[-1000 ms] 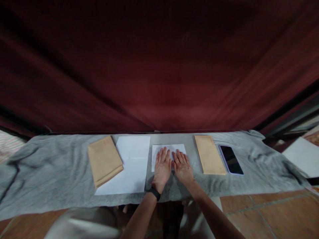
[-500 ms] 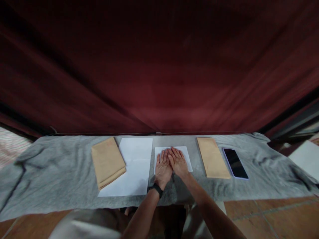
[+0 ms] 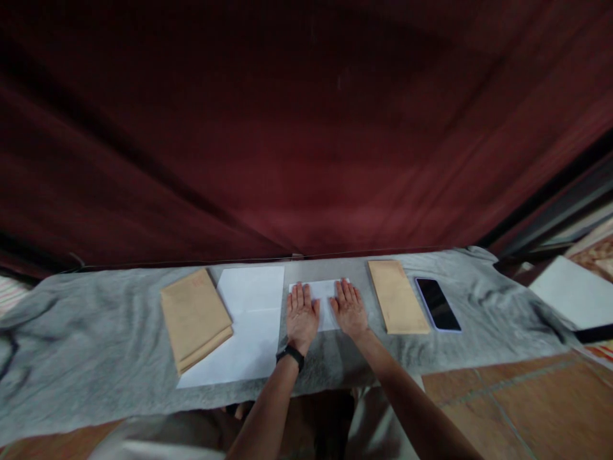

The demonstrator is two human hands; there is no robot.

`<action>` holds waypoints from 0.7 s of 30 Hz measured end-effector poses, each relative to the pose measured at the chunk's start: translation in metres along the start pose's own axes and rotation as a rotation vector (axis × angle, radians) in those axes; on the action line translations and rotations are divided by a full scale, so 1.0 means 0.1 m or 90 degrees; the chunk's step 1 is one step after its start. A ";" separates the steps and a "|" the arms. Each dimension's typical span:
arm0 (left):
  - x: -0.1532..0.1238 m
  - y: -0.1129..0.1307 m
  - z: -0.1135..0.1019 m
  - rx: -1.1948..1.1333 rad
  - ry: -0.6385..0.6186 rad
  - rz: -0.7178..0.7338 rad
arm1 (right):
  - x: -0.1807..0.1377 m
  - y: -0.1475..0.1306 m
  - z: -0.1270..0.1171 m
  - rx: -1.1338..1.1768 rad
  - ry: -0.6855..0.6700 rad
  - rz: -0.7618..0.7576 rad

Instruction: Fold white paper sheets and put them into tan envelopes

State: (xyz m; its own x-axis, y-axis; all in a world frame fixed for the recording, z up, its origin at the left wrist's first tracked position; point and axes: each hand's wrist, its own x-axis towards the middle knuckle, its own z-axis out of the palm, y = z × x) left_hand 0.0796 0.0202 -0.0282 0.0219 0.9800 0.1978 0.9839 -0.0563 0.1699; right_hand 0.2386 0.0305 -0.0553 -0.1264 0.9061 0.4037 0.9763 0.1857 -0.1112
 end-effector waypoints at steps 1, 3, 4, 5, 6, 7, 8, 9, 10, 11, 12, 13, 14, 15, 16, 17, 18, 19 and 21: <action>0.00 0.01 0.00 0.003 0.001 0.000 | 0.01 0.00 -0.01 -0.001 -0.001 0.009; 0.00 0.01 -0.02 0.005 0.001 0.001 | 0.05 -0.03 -0.02 0.002 -0.009 0.028; 0.00 0.02 -0.02 0.004 0.002 0.001 | 0.08 -0.06 -0.03 0.008 -0.016 0.029; -0.01 0.02 -0.03 0.003 0.003 0.003 | 0.10 -0.10 -0.03 0.019 -0.026 0.020; -0.01 0.02 -0.03 0.002 0.003 0.005 | 0.12 -0.14 -0.03 0.031 -0.036 0.003; -0.01 0.02 -0.04 0.001 0.003 0.006 | 0.13 -0.18 -0.02 0.043 -0.046 -0.019; -0.01 0.02 -0.04 0.000 0.001 0.007 | 0.14 -0.22 -0.02 0.051 -0.054 -0.042; -0.01 0.01 -0.04 -0.002 -0.002 0.008 | 0.13 -0.24 -0.01 0.054 -0.058 -0.059; -0.01 0.01 -0.04 -0.003 -0.005 0.009 | 0.12 -0.26 0.00 0.053 -0.059 -0.067; -0.01 0.01 -0.04 -0.004 -0.007 0.008 | 0.11 -0.27 0.01 0.048 -0.057 -0.066; -0.01 0.01 -0.05 -0.004 -0.009 0.005 | 0.09 -0.26 0.01 0.041 -0.052 -0.060; -0.01 0.01 -0.05 -0.005 -0.009 0.003 | 0.08 -0.25 0.02 0.035 -0.047 -0.051; -0.01 0.01 -0.05 -0.006 -0.009 0.002 | 0.06 -0.22 0.02 0.029 -0.041 -0.042; -0.01 0.01 -0.05 -0.007 -0.007 0.001 | 0.05 -0.19 0.02 0.024 -0.034 -0.032; -0.01 0.01 -0.04 -0.008 -0.005 0.001 | 0.04 -0.15 0.02 0.020 -0.027 -0.023; -0.01 0.01 -0.04 -0.007 -0.002 0.001 | 0.03 -0.12 0.02 0.017 -0.019 -0.015; -0.01 0.01 -0.03 -0.005 0.000 0.002 | 0.01 -0.08 0.02 0.015 -0.011 -0.009; -0.01 0.01 -0.02 -0.002 0.003 0.002 | 0.00 -0.05 0.02 0.014 -0.002 -0.004; -0.01 0.00 -0.01 0.001 0.008 0.004 | -0.03 -0.01 0.01 0.012 0.010 0.004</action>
State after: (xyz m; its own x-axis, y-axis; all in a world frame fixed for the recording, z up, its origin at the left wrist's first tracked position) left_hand 0.0796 0.0189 -0.0279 0.0255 0.9771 0.2113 0.9841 -0.0617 0.1666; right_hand 0.2383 0.0279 -0.0577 -0.1182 0.9013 0.4168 0.9736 0.1877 -0.1299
